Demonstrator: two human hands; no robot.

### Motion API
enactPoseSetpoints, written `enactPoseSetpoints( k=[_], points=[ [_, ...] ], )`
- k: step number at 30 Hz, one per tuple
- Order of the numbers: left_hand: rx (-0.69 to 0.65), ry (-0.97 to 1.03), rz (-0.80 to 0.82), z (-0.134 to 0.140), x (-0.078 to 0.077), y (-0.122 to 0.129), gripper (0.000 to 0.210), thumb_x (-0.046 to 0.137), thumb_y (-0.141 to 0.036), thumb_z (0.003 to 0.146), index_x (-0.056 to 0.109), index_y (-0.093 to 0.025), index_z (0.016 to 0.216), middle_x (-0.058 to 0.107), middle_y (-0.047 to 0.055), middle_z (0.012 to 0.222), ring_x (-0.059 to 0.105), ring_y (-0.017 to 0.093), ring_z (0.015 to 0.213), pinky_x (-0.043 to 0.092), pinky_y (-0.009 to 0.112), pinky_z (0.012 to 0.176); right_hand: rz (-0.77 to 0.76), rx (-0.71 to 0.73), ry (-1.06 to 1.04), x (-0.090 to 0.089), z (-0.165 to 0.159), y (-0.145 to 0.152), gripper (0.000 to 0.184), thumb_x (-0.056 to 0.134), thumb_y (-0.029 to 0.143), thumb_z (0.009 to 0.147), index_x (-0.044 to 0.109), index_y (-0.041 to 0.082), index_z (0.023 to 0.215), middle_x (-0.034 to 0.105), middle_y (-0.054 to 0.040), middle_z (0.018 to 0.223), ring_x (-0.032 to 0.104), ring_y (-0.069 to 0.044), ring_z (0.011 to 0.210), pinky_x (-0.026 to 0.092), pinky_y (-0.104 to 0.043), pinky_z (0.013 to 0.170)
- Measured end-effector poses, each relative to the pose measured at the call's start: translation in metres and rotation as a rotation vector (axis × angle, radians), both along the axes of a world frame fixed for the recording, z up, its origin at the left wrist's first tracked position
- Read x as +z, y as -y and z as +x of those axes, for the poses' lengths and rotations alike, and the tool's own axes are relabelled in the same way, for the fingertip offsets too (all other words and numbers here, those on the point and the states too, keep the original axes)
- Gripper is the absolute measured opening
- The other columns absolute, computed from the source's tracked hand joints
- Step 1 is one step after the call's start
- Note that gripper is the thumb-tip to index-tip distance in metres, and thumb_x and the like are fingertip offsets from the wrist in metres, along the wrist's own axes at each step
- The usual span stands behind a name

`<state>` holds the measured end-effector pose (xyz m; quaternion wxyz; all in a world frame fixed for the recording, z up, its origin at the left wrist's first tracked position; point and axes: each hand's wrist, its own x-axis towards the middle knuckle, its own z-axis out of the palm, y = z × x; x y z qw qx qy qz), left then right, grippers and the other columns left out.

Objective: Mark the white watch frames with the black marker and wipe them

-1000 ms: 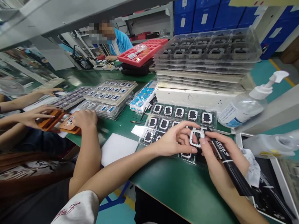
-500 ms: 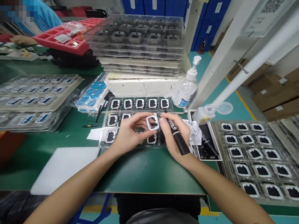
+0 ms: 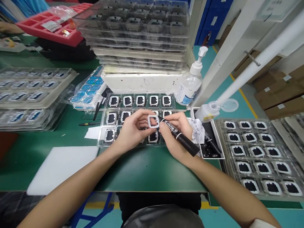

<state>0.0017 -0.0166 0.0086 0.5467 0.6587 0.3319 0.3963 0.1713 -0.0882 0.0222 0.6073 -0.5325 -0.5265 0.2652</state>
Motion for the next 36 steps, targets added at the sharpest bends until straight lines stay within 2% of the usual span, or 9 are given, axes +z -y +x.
enactPoseSetpoints(
  k=[6, 12, 15, 20, 25, 30, 33, 36],
  points=[
    [0.020, -0.047, 0.085, -0.002, -0.001, 0.000, 0.041, 0.078, -0.008, 0.084, 0.069, -0.020, 0.123, 0.074, 0.001, 0.096, 0.074, 0.013, 0.089, 0.063, 0.022, 0.078, 0.027, 0.027, 0.031, 0.002, 0.000, 0.001, 0.015, 0.074, 0.032, 0.098, 0.061, 0.025, 0.099, 0.076, 0.0025, 0.073, 0.064, -0.013, 0.052, 0.051, -0.026, 0.051],
    [0.026, -0.050, 0.133, -0.002, -0.004, 0.000, 0.045, 0.080, -0.008, 0.082, 0.074, -0.019, 0.125, 0.075, 0.002, 0.097, 0.073, 0.013, 0.086, 0.066, 0.024, 0.080, 0.010, 0.004, 0.102, -0.002, -0.001, 0.002, 0.015, 0.075, 0.033, 0.098, 0.063, 0.025, 0.099, 0.075, 0.0019, 0.073, 0.070, -0.016, 0.058, 0.053, -0.027, 0.052],
    [0.021, -0.064, 0.127, -0.001, -0.006, 0.001, 0.046, 0.080, -0.008, 0.080, 0.075, -0.017, 0.125, 0.078, 0.003, 0.100, 0.075, 0.013, 0.084, 0.069, 0.026, 0.083, -0.003, -0.007, 0.158, -0.004, -0.002, 0.004, 0.014, 0.077, 0.034, 0.097, 0.066, 0.026, 0.099, 0.079, -0.0011, 0.081, 0.076, -0.019, 0.065, 0.058, -0.031, 0.057],
    [0.022, -0.093, 0.165, -0.001, -0.008, 0.004, 0.049, 0.077, -0.008, 0.079, 0.076, -0.014, 0.128, 0.079, 0.005, 0.098, 0.076, 0.015, 0.083, 0.071, 0.029, 0.083, 0.060, -0.029, 0.244, -0.005, -0.002, 0.006, 0.013, 0.078, 0.034, 0.096, 0.067, 0.027, 0.095, 0.084, -0.0043, 0.097, 0.081, -0.023, 0.080, 0.064, -0.034, 0.067],
    [0.043, -0.147, 0.214, -0.002, -0.008, 0.005, 0.050, 0.077, -0.010, 0.081, 0.076, -0.013, 0.131, 0.077, 0.006, 0.097, 0.074, 0.014, 0.078, 0.070, 0.029, 0.079, -0.009, -0.018, 0.208, -0.009, 0.001, 0.005, 0.011, 0.075, 0.036, 0.100, 0.069, 0.028, 0.097, 0.084, -0.0030, 0.103, 0.078, -0.019, 0.069, 0.064, -0.034, 0.068],
    [0.035, -0.149, 0.224, -0.003, -0.007, 0.004, 0.049, 0.075, -0.011, 0.084, 0.076, -0.017, 0.132, 0.078, 0.005, 0.098, 0.073, 0.014, 0.080, 0.070, 0.029, 0.080, -0.043, -0.024, 0.187, -0.010, 0.003, 0.002, 0.014, 0.075, 0.039, 0.100, 0.069, 0.027, 0.096, 0.083, -0.0035, 0.107, 0.077, -0.019, 0.070, 0.066, -0.035, 0.070],
    [0.032, -0.143, 0.206, -0.003, -0.006, 0.004, 0.048, 0.076, -0.012, 0.084, 0.076, -0.015, 0.132, 0.078, 0.005, 0.097, 0.072, 0.014, 0.080, 0.069, 0.029, 0.080, -0.038, -0.013, 0.173, -0.007, 0.002, 0.001, 0.012, 0.076, 0.038, 0.100, 0.071, 0.027, 0.098, 0.083, -0.0029, 0.105, 0.078, -0.019, 0.072, 0.065, -0.034, 0.068],
    [0.032, -0.144, 0.197, -0.003, -0.005, 0.004, 0.048, 0.077, -0.011, 0.083, 0.076, -0.014, 0.131, 0.078, 0.005, 0.096, 0.071, 0.013, 0.078, 0.068, 0.027, 0.079, -0.043, -0.004, 0.181, -0.005, 0.002, 0.001, 0.009, 0.076, 0.035, 0.099, 0.072, 0.027, 0.098, 0.082, -0.0009, 0.093, 0.079, -0.019, 0.073, 0.062, -0.031, 0.065]
  ],
)
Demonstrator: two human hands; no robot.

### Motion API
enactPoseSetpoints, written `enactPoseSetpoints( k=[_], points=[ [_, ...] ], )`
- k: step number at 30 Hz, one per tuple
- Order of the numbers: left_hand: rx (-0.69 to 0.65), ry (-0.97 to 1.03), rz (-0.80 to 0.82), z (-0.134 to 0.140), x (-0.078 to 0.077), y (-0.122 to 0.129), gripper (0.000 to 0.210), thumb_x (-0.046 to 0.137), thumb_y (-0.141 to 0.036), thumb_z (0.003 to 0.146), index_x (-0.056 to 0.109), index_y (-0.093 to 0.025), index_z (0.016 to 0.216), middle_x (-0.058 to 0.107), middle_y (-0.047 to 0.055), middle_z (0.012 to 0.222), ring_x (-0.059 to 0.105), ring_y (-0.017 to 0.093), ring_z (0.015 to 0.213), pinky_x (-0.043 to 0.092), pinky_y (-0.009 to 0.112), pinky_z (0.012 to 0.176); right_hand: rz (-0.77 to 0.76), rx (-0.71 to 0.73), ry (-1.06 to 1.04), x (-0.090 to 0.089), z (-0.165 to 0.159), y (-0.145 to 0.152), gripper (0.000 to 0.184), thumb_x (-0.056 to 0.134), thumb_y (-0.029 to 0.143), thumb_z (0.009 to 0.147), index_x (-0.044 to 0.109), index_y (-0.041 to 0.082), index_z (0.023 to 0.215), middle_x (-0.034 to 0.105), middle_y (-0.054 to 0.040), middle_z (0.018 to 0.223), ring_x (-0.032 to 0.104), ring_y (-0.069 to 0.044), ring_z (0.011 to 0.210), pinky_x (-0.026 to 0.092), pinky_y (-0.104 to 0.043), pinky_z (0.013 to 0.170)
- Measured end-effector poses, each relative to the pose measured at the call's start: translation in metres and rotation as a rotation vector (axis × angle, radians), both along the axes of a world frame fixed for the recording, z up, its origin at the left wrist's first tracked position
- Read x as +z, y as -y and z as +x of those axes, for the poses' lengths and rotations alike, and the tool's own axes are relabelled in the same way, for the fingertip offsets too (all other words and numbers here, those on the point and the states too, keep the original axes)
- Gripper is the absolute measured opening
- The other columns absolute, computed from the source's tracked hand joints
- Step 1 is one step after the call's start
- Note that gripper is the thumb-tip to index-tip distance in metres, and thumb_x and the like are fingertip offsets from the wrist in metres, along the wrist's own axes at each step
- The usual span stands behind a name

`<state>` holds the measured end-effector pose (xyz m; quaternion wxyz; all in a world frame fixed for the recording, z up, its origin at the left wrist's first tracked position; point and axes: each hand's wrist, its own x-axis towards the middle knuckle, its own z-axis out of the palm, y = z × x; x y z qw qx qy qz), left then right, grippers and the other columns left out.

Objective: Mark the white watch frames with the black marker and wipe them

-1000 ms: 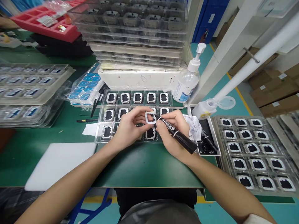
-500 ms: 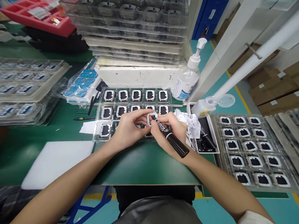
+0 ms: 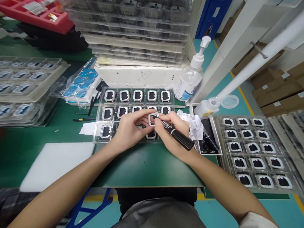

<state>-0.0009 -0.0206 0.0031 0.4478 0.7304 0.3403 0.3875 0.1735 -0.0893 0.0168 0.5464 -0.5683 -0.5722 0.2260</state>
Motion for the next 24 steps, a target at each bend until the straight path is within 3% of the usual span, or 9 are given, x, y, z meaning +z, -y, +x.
enactPoseSetpoints(
  k=[8, 24],
  points=[
    [0.001, 0.027, -0.007, 0.0005, 0.0004, 0.0006, 0.047, 0.077, -0.005, 0.080, 0.078, -0.014, 0.127, 0.078, 0.003, 0.094, 0.072, 0.012, 0.077, 0.068, 0.024, 0.078, 0.041, -0.041, 0.028, -0.0014, 0.0000, -0.0042, 0.006, 0.076, 0.029, 0.097, 0.074, 0.025, 0.093, 0.077, 0.0041, 0.075, 0.072, -0.015, 0.062, 0.056, -0.028, 0.062],
    [0.008, 0.047, 0.002, 0.0001, -0.0023, 0.0008, 0.049, 0.080, -0.006, 0.080, 0.078, -0.014, 0.128, 0.082, 0.005, 0.100, 0.076, 0.013, 0.080, 0.070, 0.025, 0.079, 0.020, -0.055, 0.029, -0.0001, 0.0006, -0.0054, 0.008, 0.077, 0.030, 0.096, 0.075, 0.024, 0.091, 0.077, 0.0034, 0.075, 0.072, -0.014, 0.062, 0.056, -0.027, 0.059]
  ],
)
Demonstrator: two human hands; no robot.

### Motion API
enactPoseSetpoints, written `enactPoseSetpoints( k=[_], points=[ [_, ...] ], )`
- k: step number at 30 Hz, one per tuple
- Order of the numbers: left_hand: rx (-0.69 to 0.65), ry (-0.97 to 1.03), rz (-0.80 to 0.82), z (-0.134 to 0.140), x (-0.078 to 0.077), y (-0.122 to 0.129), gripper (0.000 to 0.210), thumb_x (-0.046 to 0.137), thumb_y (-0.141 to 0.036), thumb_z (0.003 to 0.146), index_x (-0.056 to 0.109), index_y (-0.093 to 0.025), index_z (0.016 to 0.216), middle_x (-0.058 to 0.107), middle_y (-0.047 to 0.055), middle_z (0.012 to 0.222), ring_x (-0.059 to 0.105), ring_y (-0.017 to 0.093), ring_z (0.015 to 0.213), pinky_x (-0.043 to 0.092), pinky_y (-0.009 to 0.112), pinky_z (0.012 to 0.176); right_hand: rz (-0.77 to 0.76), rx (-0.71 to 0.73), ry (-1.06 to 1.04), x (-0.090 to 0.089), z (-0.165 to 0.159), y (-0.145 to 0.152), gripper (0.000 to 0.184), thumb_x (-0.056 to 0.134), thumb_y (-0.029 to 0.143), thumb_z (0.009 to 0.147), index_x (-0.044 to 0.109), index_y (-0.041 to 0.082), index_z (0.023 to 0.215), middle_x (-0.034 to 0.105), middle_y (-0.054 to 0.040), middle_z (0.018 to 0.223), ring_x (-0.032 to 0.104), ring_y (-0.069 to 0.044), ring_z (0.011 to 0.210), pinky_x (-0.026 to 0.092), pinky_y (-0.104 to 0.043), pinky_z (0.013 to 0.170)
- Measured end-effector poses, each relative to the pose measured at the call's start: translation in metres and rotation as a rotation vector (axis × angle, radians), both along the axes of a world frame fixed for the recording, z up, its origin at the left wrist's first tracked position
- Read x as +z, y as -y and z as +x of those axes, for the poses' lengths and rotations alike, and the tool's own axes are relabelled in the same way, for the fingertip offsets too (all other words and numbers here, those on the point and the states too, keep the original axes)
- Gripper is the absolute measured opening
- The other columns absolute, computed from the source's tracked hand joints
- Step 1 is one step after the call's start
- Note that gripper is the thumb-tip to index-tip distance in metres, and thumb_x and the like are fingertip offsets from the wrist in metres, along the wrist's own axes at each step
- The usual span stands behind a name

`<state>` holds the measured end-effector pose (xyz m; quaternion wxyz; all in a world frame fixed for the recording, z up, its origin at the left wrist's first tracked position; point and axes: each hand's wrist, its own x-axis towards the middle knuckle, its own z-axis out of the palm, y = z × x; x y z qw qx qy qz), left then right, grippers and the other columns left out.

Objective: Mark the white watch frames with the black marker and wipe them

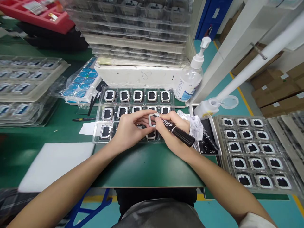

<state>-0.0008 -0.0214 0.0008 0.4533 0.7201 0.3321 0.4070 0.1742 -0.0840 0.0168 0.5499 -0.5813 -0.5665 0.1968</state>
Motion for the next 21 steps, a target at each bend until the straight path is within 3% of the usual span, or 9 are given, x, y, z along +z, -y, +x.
enactPoseSetpoints(
  k=[21],
  points=[
    [-0.019, -0.012, 0.095, 0.0001, -0.0006, 0.0002, 0.043, 0.077, -0.007, 0.084, 0.077, -0.014, 0.127, 0.081, 0.005, 0.100, 0.076, 0.014, 0.082, 0.070, 0.027, 0.082, -0.029, -0.007, 0.020, -0.0016, 0.0010, 0.0007, 0.009, 0.076, 0.033, 0.097, 0.075, 0.026, 0.092, 0.078, 0.0028, 0.077, 0.075, -0.017, 0.066, 0.060, -0.029, 0.062]
  ],
)
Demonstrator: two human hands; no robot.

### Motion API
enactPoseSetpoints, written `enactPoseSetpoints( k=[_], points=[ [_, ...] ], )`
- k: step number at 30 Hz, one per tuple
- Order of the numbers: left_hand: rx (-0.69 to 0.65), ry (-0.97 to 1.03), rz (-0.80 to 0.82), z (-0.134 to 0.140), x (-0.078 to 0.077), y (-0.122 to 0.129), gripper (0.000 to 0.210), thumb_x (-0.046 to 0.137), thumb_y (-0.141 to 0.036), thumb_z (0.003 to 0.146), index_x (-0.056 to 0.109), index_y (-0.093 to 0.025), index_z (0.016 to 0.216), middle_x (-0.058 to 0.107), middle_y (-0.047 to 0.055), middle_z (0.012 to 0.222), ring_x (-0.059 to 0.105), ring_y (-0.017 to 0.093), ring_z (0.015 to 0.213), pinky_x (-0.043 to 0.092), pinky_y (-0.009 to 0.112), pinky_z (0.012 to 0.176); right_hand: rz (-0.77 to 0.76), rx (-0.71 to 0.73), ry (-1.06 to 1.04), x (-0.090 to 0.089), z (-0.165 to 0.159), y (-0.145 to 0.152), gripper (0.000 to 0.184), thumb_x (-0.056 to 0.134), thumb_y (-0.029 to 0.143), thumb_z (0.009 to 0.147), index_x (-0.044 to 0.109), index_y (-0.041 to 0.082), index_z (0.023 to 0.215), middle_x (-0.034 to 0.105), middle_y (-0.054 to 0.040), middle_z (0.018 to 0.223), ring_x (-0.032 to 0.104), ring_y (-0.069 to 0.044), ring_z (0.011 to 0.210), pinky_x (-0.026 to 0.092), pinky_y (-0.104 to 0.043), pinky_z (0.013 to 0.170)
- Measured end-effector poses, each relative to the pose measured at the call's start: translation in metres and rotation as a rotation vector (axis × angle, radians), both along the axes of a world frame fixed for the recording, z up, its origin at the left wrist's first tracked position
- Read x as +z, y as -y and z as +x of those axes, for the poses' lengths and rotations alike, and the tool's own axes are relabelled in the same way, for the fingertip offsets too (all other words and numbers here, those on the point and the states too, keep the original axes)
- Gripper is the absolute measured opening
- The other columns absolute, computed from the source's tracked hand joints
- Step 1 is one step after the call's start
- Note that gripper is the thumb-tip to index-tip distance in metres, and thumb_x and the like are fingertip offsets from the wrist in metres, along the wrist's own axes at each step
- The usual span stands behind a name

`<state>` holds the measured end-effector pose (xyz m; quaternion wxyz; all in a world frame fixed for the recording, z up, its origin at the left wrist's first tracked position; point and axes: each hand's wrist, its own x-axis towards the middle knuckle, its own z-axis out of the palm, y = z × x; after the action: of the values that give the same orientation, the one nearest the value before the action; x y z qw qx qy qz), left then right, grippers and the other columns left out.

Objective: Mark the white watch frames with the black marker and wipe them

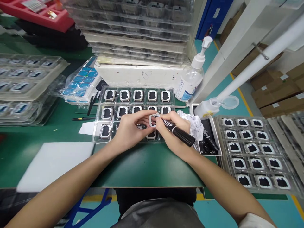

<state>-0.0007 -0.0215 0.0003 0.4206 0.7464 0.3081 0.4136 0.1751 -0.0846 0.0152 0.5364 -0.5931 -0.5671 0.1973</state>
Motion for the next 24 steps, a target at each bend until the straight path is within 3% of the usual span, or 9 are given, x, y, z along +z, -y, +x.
enactPoseSetpoints(
  k=[24],
  points=[
    [-0.003, -0.006, -0.012, -0.0003, 0.0007, 0.0004, 0.044, 0.076, -0.008, 0.084, 0.077, -0.015, 0.127, 0.081, 0.005, 0.100, 0.075, 0.013, 0.081, 0.070, 0.028, 0.083, 0.045, 0.017, 0.005, 0.0015, -0.0013, -0.0001, 0.007, 0.076, 0.030, 0.096, 0.074, 0.027, 0.090, 0.080, 0.0023, 0.083, 0.077, -0.018, 0.071, 0.061, -0.031, 0.067]
  ],
)
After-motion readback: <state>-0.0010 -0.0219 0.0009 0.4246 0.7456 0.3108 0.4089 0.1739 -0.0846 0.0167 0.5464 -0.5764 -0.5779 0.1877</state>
